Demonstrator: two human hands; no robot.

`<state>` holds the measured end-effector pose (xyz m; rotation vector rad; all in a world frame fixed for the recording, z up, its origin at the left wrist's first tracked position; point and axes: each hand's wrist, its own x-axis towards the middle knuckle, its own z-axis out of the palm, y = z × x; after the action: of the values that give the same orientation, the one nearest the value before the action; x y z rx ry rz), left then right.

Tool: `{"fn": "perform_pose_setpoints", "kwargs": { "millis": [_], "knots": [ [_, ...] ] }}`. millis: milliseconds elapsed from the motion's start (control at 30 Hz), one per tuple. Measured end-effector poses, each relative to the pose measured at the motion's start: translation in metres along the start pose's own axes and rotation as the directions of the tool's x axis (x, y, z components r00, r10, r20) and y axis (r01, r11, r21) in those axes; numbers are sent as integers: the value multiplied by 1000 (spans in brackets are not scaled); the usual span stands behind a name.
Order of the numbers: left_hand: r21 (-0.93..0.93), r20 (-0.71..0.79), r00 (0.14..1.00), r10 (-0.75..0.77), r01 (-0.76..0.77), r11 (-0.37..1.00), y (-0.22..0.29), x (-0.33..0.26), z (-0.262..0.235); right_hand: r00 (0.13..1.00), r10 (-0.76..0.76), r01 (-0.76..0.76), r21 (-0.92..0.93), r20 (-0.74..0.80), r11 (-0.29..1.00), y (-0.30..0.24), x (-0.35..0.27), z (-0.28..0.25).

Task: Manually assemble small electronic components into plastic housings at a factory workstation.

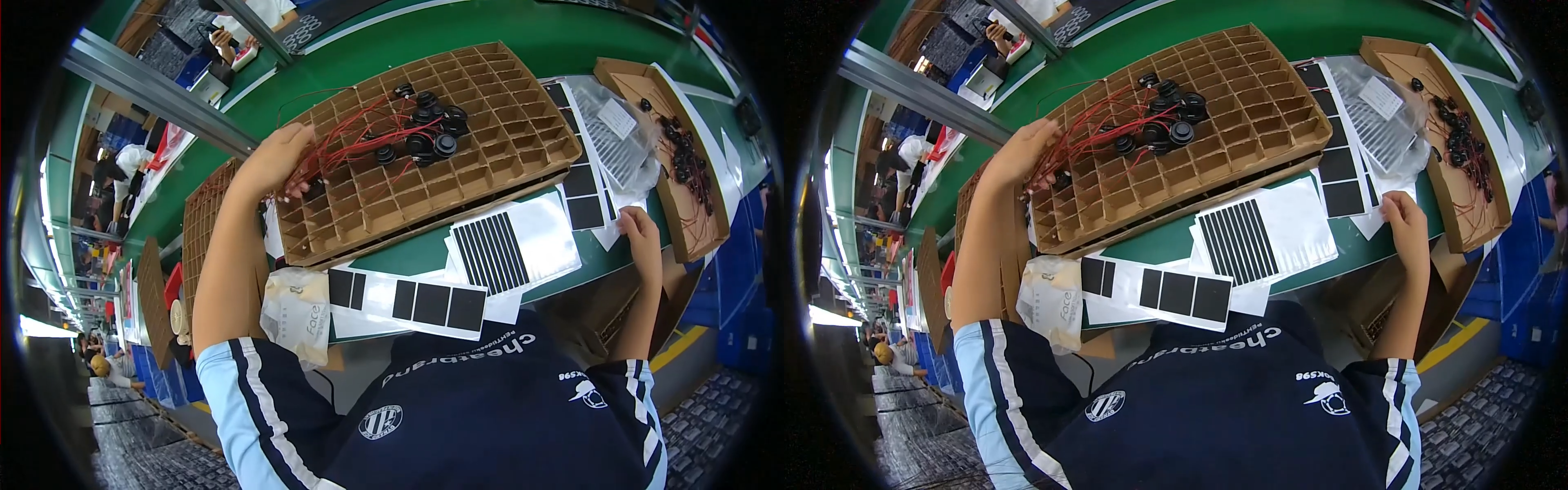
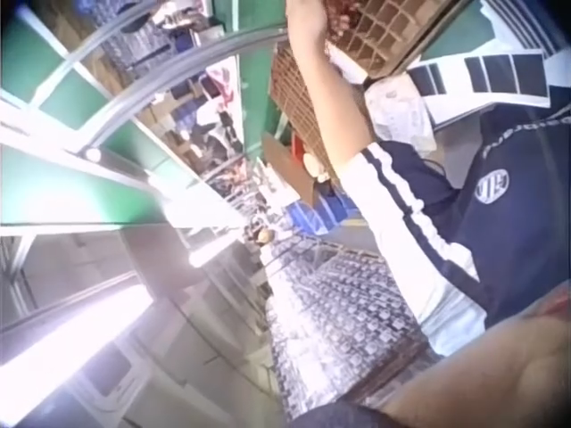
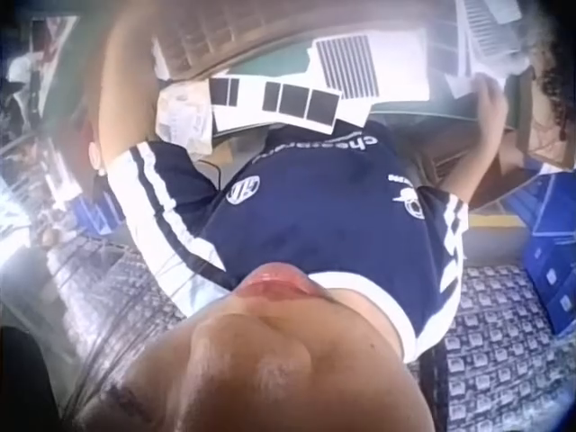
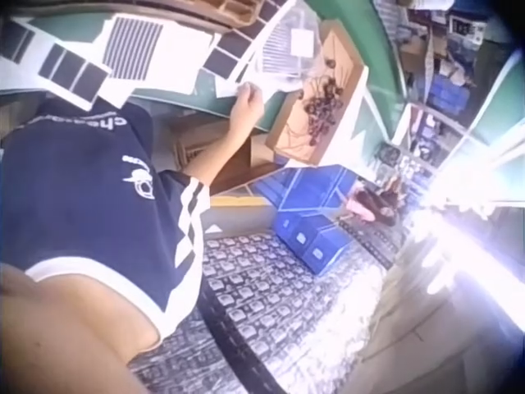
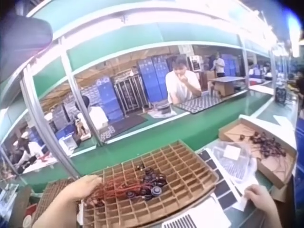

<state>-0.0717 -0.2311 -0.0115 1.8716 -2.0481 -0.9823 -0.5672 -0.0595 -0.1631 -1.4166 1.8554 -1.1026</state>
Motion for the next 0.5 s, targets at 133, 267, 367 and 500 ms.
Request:
{"fn": "perform_pose_setpoints", "kwargs": {
  "millis": [133, 267, 367, 500],
  "knots": [
    [701, -437, 812, 387, 38, 712, -7, -25, 3, 1000, -16, 15, -7, -26, 1000, -1, -3, 3],
    [360, -421, 861, 286, -130, 924, 17, -50, 26, 989, -39, 30, -64, -142, 998, 5, -8, 4],
    [469, -299, 914, 273, -108, 877, -1, -41, 30, 965, -121, 76, -192, -234, 979, -28, -13, 14],
    [467, -124, 978, 165, -89, 880, -38, -30, 29, 962, -259, 246, -140, -82, 959, -66, -19, 53]
  ]
}}
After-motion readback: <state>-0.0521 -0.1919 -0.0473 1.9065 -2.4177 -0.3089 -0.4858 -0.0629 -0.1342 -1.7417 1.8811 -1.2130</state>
